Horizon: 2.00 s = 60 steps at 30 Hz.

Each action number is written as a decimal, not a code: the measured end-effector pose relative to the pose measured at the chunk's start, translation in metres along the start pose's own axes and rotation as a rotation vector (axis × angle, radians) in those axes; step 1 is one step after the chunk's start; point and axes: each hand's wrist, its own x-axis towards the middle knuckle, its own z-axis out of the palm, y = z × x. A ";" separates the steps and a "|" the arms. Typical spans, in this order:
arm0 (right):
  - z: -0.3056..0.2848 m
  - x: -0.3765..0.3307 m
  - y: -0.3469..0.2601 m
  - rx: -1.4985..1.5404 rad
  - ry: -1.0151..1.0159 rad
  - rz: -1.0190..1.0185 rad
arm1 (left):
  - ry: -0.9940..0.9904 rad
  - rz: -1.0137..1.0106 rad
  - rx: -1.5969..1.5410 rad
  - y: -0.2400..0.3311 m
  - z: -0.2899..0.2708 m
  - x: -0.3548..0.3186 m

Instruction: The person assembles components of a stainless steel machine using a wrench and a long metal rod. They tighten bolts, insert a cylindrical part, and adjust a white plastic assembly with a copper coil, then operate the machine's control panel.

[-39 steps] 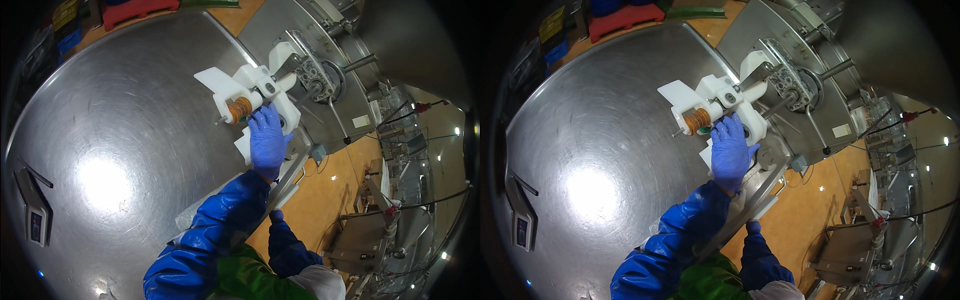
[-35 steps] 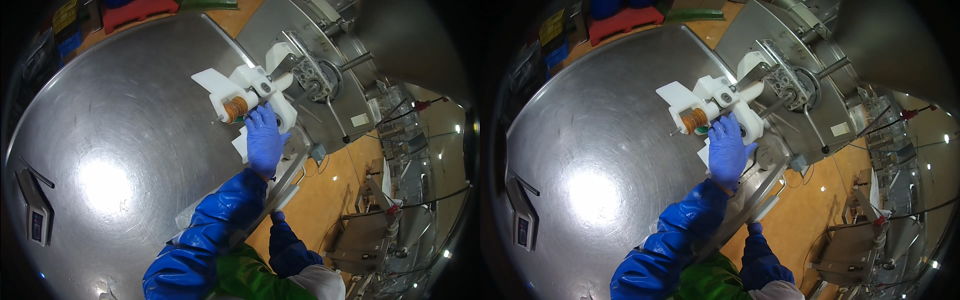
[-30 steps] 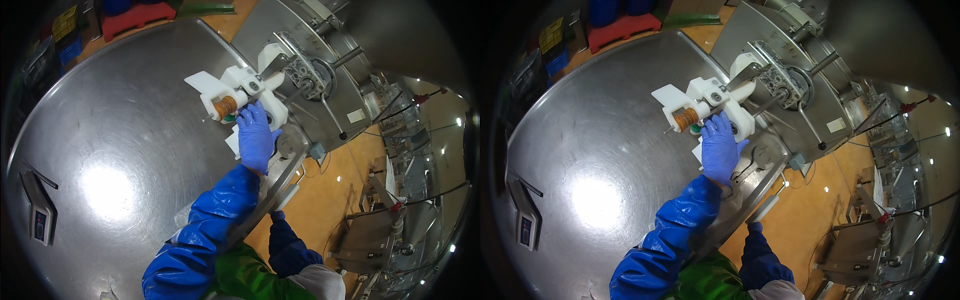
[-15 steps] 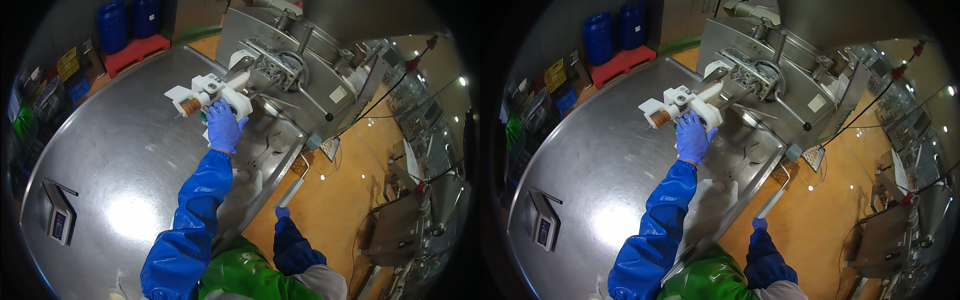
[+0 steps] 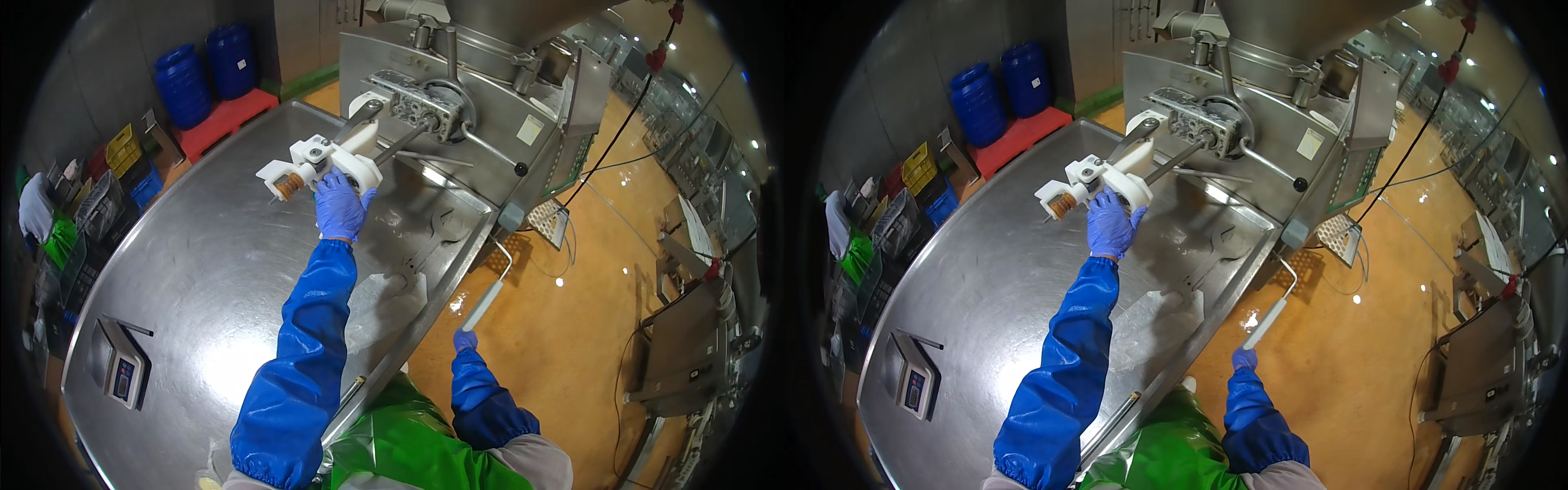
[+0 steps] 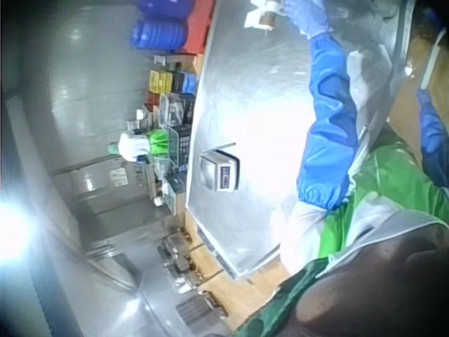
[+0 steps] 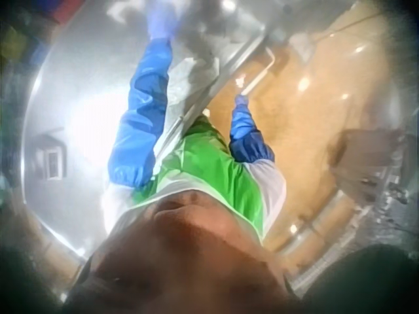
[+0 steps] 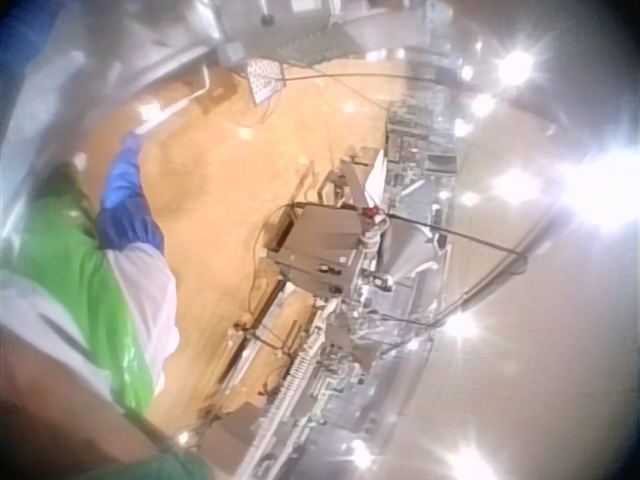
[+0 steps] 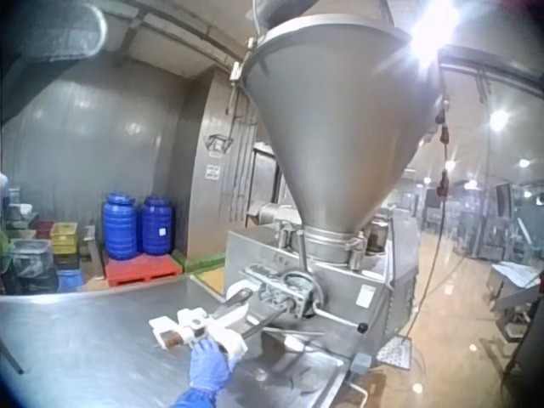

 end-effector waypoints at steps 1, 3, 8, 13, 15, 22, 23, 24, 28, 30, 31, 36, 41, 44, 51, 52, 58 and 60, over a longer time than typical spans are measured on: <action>0.001 -0.002 -0.006 -0.016 0.005 -0.007 | 0.006 0.003 0.006 0.000 0.000 0.000; -0.002 -0.019 -0.024 0.021 -0.041 0.002 | 0.021 0.001 0.043 -0.009 0.000 0.000; -0.029 -0.013 -0.006 0.066 -0.068 0.037 | 0.008 0.020 0.033 -0.002 0.002 0.000; -0.032 -0.020 -0.016 0.095 -0.098 0.047 | 0.036 0.026 0.069 -0.008 0.001 0.000; -0.027 -0.018 -0.014 0.107 -0.062 0.060 | 0.035 0.023 0.053 -0.007 0.000 0.000; 0.002 -0.011 -0.011 0.058 -0.033 -0.001 | -0.011 0.004 0.035 -0.001 -0.003 0.000; 0.001 -0.010 -0.011 0.059 -0.030 0.000 | -0.010 0.006 0.031 -0.001 -0.003 0.001; 0.001 -0.007 -0.011 0.059 -0.027 0.002 | -0.008 0.009 0.026 -0.001 -0.002 0.001; -0.012 -0.017 -0.013 0.083 -0.050 -0.013 | 0.023 0.030 0.070 -0.006 0.000 0.000; -0.023 -0.020 -0.014 0.087 -0.046 0.015 | 0.026 0.033 0.066 -0.008 0.000 0.000; -0.027 -0.020 -0.013 0.088 -0.041 0.031 | 0.023 0.032 0.065 -0.007 0.001 0.000; -0.028 -0.020 -0.011 0.088 -0.046 0.023 | 0.029 0.027 0.058 -0.008 0.002 0.001; -0.007 -0.005 0.001 0.077 -0.006 0.033 | 0.009 0.030 0.046 0.001 0.000 0.000; -0.001 -0.003 -0.006 0.008 -0.030 0.008 | 0.015 0.032 0.048 0.000 0.000 0.000; -0.020 -0.013 -0.008 0.041 -0.065 0.012 | -0.011 0.002 0.060 -0.004 -0.002 0.000; -0.022 -0.012 -0.008 0.033 -0.056 0.022 | -0.017 0.000 0.055 -0.003 -0.002 0.000; -0.021 -0.011 -0.008 0.003 -0.073 0.050 | -0.013 0.007 0.047 -0.005 -0.002 0.001; -0.021 -0.008 -0.005 0.023 -0.072 0.030 | 0.018 0.023 0.053 -0.005 -0.001 0.001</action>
